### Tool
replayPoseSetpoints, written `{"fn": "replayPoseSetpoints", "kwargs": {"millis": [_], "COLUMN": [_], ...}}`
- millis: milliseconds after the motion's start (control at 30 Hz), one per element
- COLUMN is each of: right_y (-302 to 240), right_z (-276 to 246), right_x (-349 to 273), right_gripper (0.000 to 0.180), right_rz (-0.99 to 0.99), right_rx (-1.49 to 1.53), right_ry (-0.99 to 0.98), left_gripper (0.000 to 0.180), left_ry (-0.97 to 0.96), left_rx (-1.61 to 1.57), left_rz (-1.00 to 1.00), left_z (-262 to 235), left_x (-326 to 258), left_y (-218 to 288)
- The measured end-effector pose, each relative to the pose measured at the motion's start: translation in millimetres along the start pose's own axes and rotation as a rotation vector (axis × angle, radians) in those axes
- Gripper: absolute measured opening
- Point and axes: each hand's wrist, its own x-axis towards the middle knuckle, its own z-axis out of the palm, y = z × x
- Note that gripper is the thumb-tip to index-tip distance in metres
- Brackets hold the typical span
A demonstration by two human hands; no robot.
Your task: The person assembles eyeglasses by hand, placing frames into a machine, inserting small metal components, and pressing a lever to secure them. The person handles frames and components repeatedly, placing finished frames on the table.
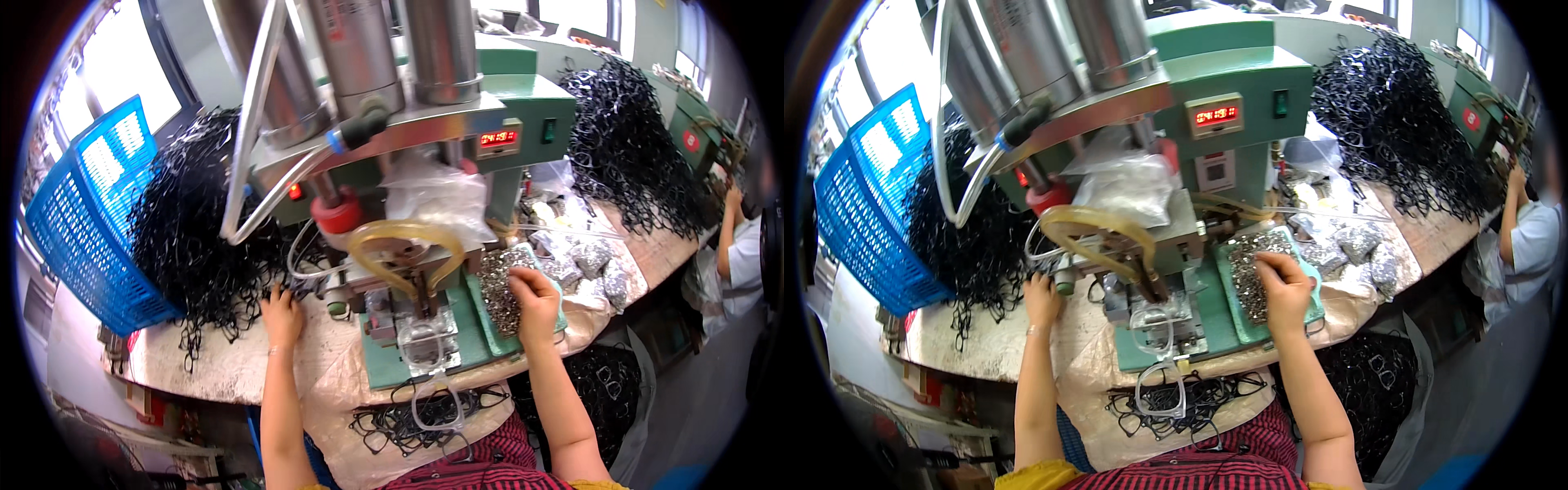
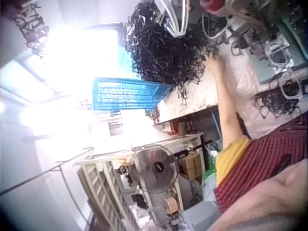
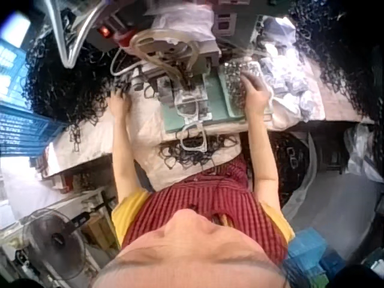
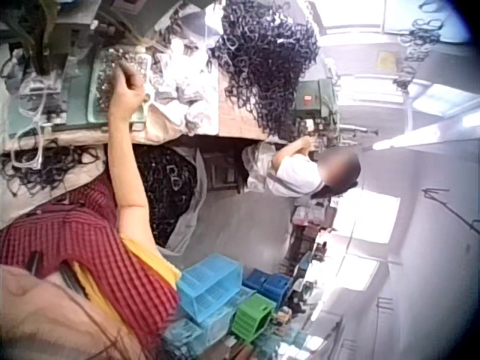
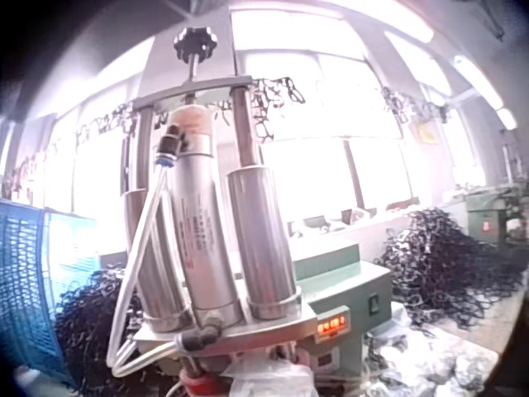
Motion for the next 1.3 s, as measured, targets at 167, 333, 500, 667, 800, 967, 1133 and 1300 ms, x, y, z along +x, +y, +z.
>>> {"fn": "replayPoseSetpoints", "kwargs": {"millis": [167, 333, 500, 667, 800, 967, 1133, 1300], "right_y": [-37.4, -49.7, -50.9, -71.8, -91.9, -24.8, 1.1, -0.6], "right_z": [41.8, 72.3, 76.1, 82.1, 61.4, -21.3, -42.8, -10.1], "right_x": [-26.3, -47.1, -51.1, -66.8, -64.6, -13.9, -2.5, -4.8], "right_gripper": [0.015, 0.039, 0.056, 0.061, 0.047, 0.025, 0.017, 0.024], "right_rz": [-0.412, -0.217, -0.111, -0.078, -0.151, -0.554, -0.617, -0.752], "right_rx": [-0.267, -0.173, -0.060, -0.059, -0.270, -1.246, -1.062, -1.250], "right_ry": [-0.376, -0.322, -0.393, -0.334, -0.563, -0.184, -0.191, -0.365], "left_gripper": [0.035, 0.018, 0.015, 0.017, 0.019, 0.020, 0.020, 0.036], "left_ry": [-0.008, 0.210, 0.216, -0.143, -1.158, -1.495, -1.344, -1.415], "left_rx": [-0.023, -0.411, -1.411, -2.001, -2.069, -2.193, -2.124, -2.147], "left_rz": [0.186, -0.005, -0.237, -0.002, -0.258, -0.496, -0.620, -0.538], "left_z": [-65.1, -89.3, -120.9, -222.0, -234.5, -196.1, -202.0, -189.7], "left_x": [-37.3, -72.4, -71.4, -86.2, -108.8, -103.8, -104.9, -107.1], "left_y": [8.6, 31.8, 105.2, 176.8, 218.5, 238.9, 251.4, 246.3]}}
